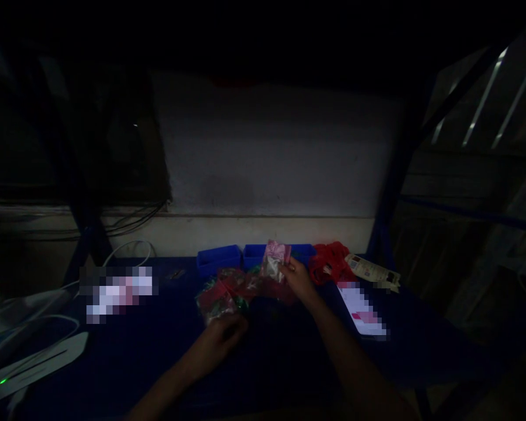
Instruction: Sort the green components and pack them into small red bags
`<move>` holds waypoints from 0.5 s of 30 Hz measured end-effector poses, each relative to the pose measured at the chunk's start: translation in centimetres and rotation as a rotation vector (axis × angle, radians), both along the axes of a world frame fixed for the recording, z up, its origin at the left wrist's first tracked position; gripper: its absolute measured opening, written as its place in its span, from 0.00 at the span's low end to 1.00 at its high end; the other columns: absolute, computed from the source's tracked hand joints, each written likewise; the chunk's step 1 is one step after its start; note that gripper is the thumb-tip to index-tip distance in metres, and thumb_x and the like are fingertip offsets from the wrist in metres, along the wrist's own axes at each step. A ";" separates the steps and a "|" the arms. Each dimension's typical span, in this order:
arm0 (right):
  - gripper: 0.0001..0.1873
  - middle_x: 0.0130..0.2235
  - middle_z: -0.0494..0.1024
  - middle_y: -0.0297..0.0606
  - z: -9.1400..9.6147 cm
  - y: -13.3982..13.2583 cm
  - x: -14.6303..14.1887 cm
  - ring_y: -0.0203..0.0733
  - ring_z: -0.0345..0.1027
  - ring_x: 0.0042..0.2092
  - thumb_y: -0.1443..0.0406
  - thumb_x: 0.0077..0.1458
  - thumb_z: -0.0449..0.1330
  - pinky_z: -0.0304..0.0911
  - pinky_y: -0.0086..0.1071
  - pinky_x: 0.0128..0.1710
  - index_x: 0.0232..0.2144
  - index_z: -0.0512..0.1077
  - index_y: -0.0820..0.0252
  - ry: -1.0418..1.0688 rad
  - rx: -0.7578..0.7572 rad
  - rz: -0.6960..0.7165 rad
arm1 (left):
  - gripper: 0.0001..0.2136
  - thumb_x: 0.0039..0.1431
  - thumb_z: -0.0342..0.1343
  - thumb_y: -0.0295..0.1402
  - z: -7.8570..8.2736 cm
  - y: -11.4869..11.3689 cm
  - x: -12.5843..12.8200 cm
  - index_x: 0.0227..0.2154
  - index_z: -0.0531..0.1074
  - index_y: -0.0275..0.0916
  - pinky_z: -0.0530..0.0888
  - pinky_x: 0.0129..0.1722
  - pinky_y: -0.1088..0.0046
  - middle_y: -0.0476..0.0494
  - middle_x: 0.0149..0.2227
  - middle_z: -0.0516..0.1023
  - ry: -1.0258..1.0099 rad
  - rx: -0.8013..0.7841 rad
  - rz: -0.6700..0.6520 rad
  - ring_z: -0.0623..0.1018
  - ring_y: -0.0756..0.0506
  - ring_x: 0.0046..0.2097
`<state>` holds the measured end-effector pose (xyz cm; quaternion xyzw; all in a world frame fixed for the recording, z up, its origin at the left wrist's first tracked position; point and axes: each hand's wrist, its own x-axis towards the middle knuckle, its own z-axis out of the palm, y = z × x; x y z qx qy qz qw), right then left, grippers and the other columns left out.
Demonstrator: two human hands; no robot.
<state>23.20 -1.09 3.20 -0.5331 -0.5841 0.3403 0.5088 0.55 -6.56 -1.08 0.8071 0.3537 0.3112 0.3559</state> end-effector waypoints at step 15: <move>0.13 0.47 0.71 0.40 2.1 8.6 -1.7 0.43 0.69 0.42 0.63 0.58 0.55 0.67 0.41 0.40 0.46 0.66 0.61 -0.404 -0.099 -0.010 | 0.03 0.57 0.53 0.32 -0.2 2.2 4.2 0.31 0.68 0.38 0.68 0.31 0.75 0.49 0.33 0.75 0.605 0.850 -0.379 0.73 0.48 0.33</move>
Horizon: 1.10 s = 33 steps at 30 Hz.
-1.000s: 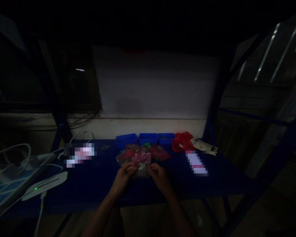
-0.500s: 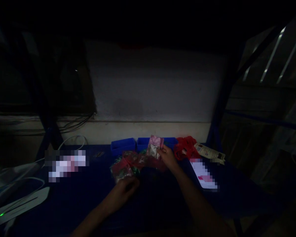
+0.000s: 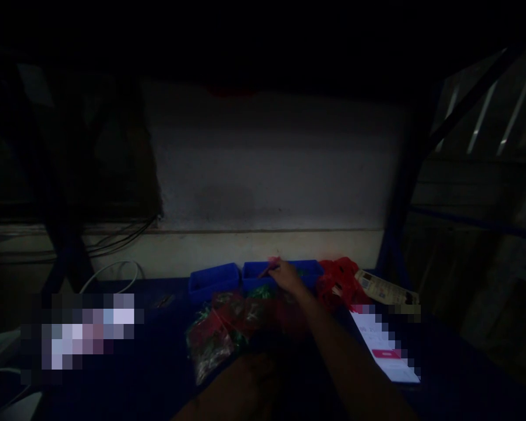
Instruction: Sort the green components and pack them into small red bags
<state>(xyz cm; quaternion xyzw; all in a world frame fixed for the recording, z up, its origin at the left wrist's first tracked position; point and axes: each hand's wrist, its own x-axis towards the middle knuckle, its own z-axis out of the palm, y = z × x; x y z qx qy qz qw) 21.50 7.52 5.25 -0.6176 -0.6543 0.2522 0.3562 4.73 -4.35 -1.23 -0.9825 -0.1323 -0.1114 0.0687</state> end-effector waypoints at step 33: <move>0.16 0.38 0.81 0.41 -3.7 -7.7 4.5 0.53 0.74 0.40 0.62 0.48 0.50 0.64 0.45 0.43 0.35 0.75 0.54 -0.175 0.132 -0.198 | 0.06 0.58 0.48 0.26 1.5 2.7 -1.4 0.33 0.71 0.38 0.68 0.36 0.78 0.47 0.35 0.74 -0.275 -0.427 0.160 0.73 0.49 0.37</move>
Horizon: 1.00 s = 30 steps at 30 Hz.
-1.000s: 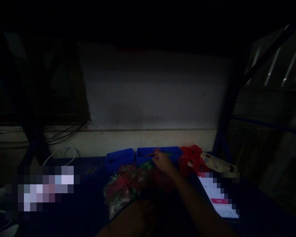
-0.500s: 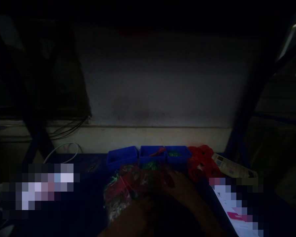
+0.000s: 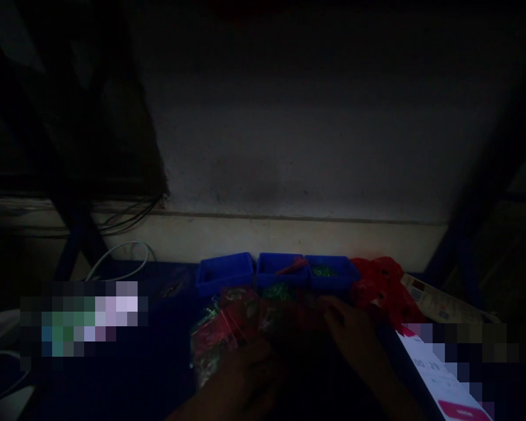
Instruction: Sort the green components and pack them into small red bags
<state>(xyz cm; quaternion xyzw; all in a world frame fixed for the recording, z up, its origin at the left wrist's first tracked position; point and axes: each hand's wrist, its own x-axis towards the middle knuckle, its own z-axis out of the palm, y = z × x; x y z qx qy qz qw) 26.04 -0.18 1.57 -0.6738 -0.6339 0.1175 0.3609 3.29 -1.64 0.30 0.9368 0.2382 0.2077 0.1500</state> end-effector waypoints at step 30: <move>0.11 0.39 0.80 0.35 -0.4 -1.4 -6.1 0.49 0.71 0.44 0.60 0.41 0.61 0.66 0.39 0.41 0.32 0.76 0.50 1.297 -0.079 0.296 | 0.11 0.45 0.57 0.39 -0.5 1.6 0.3 0.26 0.65 0.36 0.63 0.14 0.80 0.54 0.19 0.67 -0.730 -1.103 0.234 0.67 0.53 0.18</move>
